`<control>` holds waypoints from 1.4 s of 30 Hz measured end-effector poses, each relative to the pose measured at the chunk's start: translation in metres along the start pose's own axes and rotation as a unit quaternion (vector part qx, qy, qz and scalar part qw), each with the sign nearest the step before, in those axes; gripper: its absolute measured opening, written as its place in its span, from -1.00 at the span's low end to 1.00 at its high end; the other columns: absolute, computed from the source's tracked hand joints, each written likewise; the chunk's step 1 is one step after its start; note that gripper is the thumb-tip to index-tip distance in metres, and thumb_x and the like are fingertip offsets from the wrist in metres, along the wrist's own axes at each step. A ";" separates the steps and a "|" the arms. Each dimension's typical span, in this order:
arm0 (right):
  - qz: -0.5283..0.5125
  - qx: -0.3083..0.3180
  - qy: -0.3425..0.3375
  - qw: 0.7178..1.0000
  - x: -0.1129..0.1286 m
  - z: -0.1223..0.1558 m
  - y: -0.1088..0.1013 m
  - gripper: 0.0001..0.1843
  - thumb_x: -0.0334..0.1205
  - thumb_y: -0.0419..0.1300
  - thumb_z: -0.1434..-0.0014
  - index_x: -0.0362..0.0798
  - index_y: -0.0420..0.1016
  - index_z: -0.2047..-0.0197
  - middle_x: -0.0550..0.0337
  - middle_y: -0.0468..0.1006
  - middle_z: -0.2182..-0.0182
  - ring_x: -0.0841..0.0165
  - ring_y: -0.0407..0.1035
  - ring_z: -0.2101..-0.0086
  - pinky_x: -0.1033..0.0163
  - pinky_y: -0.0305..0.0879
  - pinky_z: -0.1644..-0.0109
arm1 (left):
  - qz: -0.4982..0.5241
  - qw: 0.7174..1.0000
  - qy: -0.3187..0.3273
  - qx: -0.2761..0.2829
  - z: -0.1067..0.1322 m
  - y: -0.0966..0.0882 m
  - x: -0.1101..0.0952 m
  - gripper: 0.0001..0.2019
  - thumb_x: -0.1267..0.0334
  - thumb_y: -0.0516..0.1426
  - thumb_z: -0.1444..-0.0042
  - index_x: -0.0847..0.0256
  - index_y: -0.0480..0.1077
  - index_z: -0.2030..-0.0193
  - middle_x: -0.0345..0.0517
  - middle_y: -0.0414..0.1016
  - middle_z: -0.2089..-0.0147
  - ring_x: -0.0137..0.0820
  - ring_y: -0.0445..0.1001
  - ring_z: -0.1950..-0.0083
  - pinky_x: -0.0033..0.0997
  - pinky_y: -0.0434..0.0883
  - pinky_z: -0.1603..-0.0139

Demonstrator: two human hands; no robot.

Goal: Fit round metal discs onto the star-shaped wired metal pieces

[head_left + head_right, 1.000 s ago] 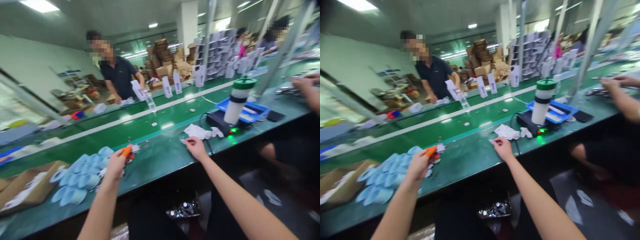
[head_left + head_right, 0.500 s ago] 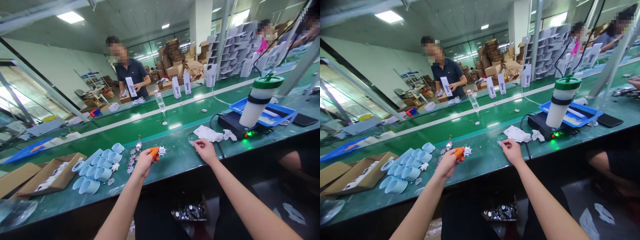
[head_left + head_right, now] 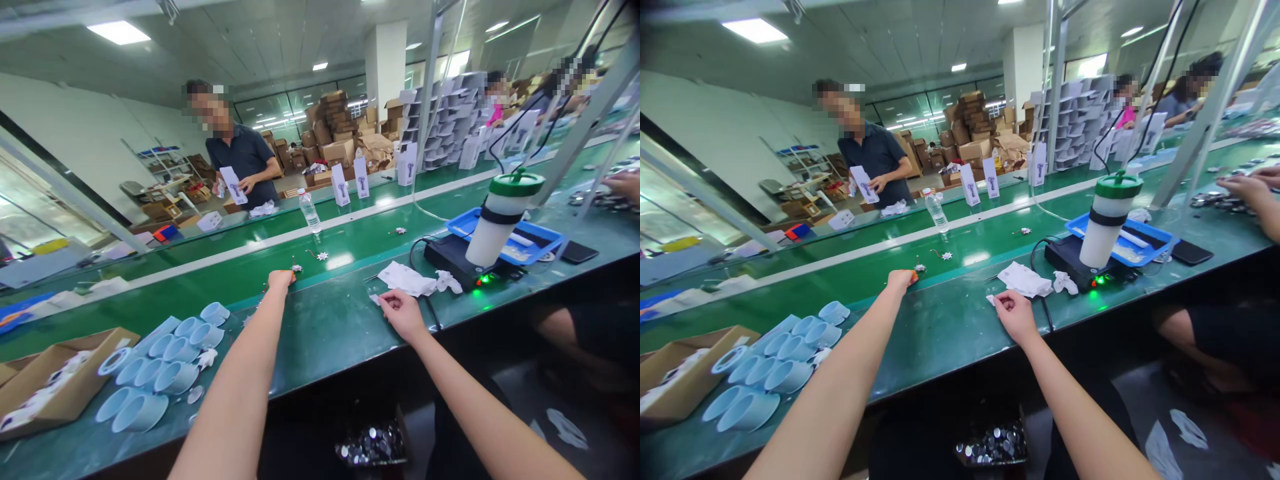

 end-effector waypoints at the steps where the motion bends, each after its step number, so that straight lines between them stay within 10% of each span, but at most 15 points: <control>1: -0.001 0.002 0.000 1.000 0.000 0.000 0.000 -0.42 0.38 0.31 -0.03 -0.04 0.53 0.37 0.15 0.50 0.61 0.28 0.43 0.58 0.21 0.37 0.49 | -0.016 1.000 0.006 0.000 -0.002 -0.008 0.002 -0.62 0.12 0.20 -0.30 0.24 0.39 -0.18 0.05 0.45 -0.17 -0.17 0.51 -0.08 -0.05 0.53 -0.04; 11: -0.007 0.005 -0.003 1.000 -0.007 0.000 0.001 -0.47 0.31 0.32 -0.07 -0.05 0.56 0.33 0.12 0.54 0.57 0.29 0.43 0.56 0.21 0.38 0.47 | -0.246 0.963 0.105 0.026 0.055 -0.112 0.040 -0.70 0.05 0.25 -0.02 0.15 0.64 0.17 -0.01 0.66 0.21 -0.15 0.58 0.21 -0.27 0.44 0.15; 21: 0.017 0.011 -0.020 1.000 -0.007 0.001 0.001 -0.50 0.27 0.31 -0.10 -0.05 0.56 0.33 0.15 0.52 0.58 0.29 0.41 0.55 0.19 0.35 0.43 | -0.339 0.933 0.117 -0.040 0.090 -0.100 0.069 -0.66 0.03 0.24 -0.04 0.18 0.58 0.11 0.22 0.61 0.04 0.05 0.55 0.00 -0.13 0.43 0.01; 31: 0.012 0.007 -0.024 1.000 -0.007 0.000 0.000 -0.57 0.19 0.32 -0.12 -0.05 0.55 0.33 0.15 0.53 0.56 0.29 0.42 0.55 0.20 0.34 0.43 | -0.192 0.961 0.183 -0.078 0.138 -0.131 0.016 -0.46 0.02 0.16 -0.19 0.23 0.38 -0.25 0.08 0.59 -0.03 -0.21 0.57 0.03 -0.22 0.51 -0.02; 33: 0.012 0.003 -0.021 1.000 -0.008 0.000 0.000 -0.60 0.15 0.32 -0.12 -0.06 0.55 0.33 0.14 0.53 0.56 0.30 0.42 0.55 0.21 0.34 0.42 | -0.129 0.958 0.246 -0.063 0.183 -0.115 -0.005 -0.44 0.01 0.21 -0.18 0.17 0.36 -0.28 0.04 0.58 -0.05 -0.20 0.56 0.04 -0.17 0.50 -0.08; 36: 0.019 -0.005 -0.020 1.000 -0.007 -0.001 -0.003 -0.60 0.14 0.33 -0.11 -0.07 0.55 0.33 0.15 0.52 0.59 0.31 0.42 0.56 0.22 0.35 0.42 | -0.120 0.942 0.306 0.073 0.266 -0.043 -0.007 -0.50 0.08 0.22 -0.21 0.02 0.38 -0.29 0.01 0.56 -0.08 -0.14 0.54 -0.05 -0.10 0.45 -0.18; 42: 0.017 0.011 -0.003 1.000 -0.007 -0.001 -0.003 -0.59 0.15 0.32 -0.09 -0.07 0.55 0.31 0.16 0.52 0.59 0.31 0.44 0.55 0.24 0.37 0.44 | -0.269 0.880 0.284 0.268 0.378 0.105 0.085 -0.52 0.44 0.14 -0.15 0.21 0.43 -0.24 0.19 0.54 -0.13 -0.01 0.52 -0.07 0.11 0.49 -0.08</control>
Point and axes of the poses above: each hand's wrist, its own z-axis away from the middle knuckle, its own y-axis out of the palm, x = y × z, the point moved 9 cm from there along -z, towards the middle knuckle
